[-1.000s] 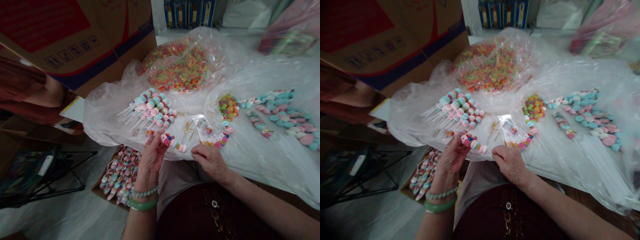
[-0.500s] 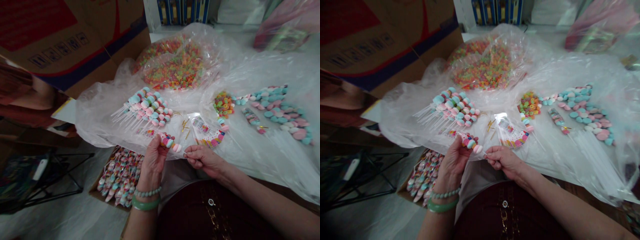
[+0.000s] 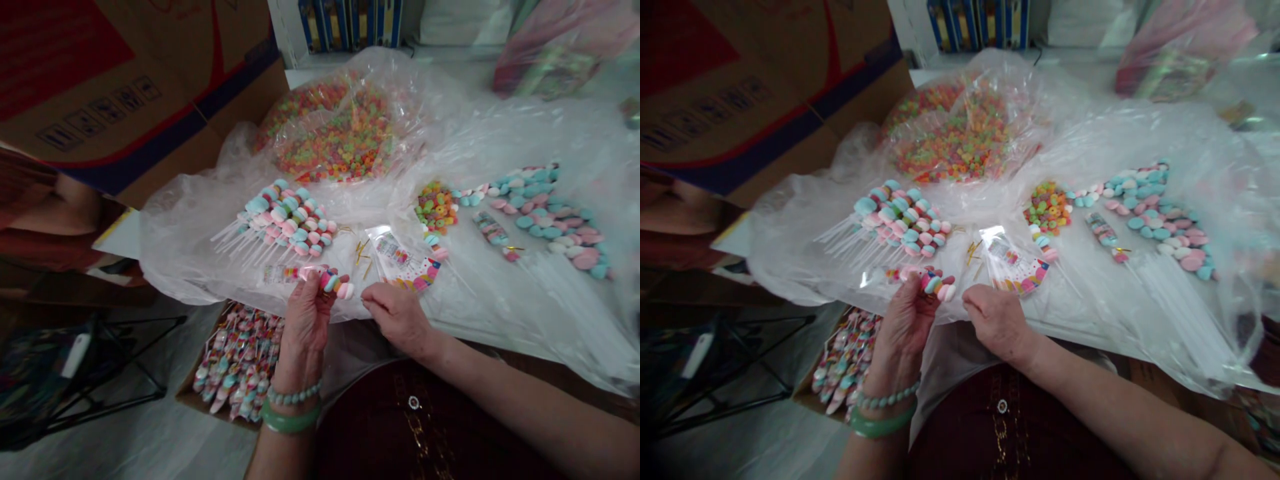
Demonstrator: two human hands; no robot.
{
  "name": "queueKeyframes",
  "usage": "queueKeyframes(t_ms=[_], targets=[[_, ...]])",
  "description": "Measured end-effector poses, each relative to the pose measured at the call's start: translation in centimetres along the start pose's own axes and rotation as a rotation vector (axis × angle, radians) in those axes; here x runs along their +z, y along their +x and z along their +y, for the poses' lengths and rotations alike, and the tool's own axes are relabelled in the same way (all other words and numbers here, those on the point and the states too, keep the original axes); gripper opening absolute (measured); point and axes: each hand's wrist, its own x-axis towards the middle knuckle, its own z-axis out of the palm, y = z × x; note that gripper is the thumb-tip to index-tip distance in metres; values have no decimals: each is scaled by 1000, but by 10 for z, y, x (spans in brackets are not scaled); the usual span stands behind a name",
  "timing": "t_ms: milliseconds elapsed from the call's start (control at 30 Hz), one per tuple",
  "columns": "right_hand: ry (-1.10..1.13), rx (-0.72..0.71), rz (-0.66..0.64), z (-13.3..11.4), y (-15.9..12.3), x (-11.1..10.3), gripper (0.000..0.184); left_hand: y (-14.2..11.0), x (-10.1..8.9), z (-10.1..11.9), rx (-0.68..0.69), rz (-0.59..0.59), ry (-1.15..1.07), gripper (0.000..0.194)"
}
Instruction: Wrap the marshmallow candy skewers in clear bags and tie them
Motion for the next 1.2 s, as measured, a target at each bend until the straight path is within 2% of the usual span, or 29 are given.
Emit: queueKeyframes(t_ms=[67, 133, 300, 500, 567, 600, 700, 800, 867, 933, 1067, 1133, 1200], targets=[[-179, -128, -27, 1, -4, 1, 19, 0, 1, 3, -50, -23, 14, 23], [-227, -146, -30, 3, -6, 1, 18, 1, 1, 8, -49, -25, 30, 21], [-91, -53, 34, 8, -4, -4, 9, 1, 4, 18, -2, 18, 29, 18], [-12, -119, 99, 9, -3, -9, 9, 0, 11, 23, 7, 73, -31, 3], [105, -40, 87, 6, -3, -11, 8, 2, 13, 23, 26, 61, -33, 3], [205, 43, 62, 4, -2, -12, 8, 2, 15, 23, 29, 46, -31, 4], [636, 411, -69, 1, 1, -14, 7, 3, 18, 21, 58, -22, -23, 11], [1140, 749, -326, 6, 6, -18, 7, 2, 20, 19, 84, -72, 4, 20], [1409, 895, -536, 13, 8, -22, 12, 1, 20, 18, 68, -72, 26, 22], [1572, 964, -661, 20, 10, -25, 23, 2, 20, 18, 50, -61, 33, 22], [1666, 929, -712, 25, 10, -29, 32, 4, 16, 18, 48, -58, 24, 27], [1582, 884, -718, 21, 10, -29, 26, 5, 15, 17, 44, -61, 35, 32], [1357, 812, -618, 14, 9, -25, 15, 4, 16, 15, 63, -54, 78, 34]])
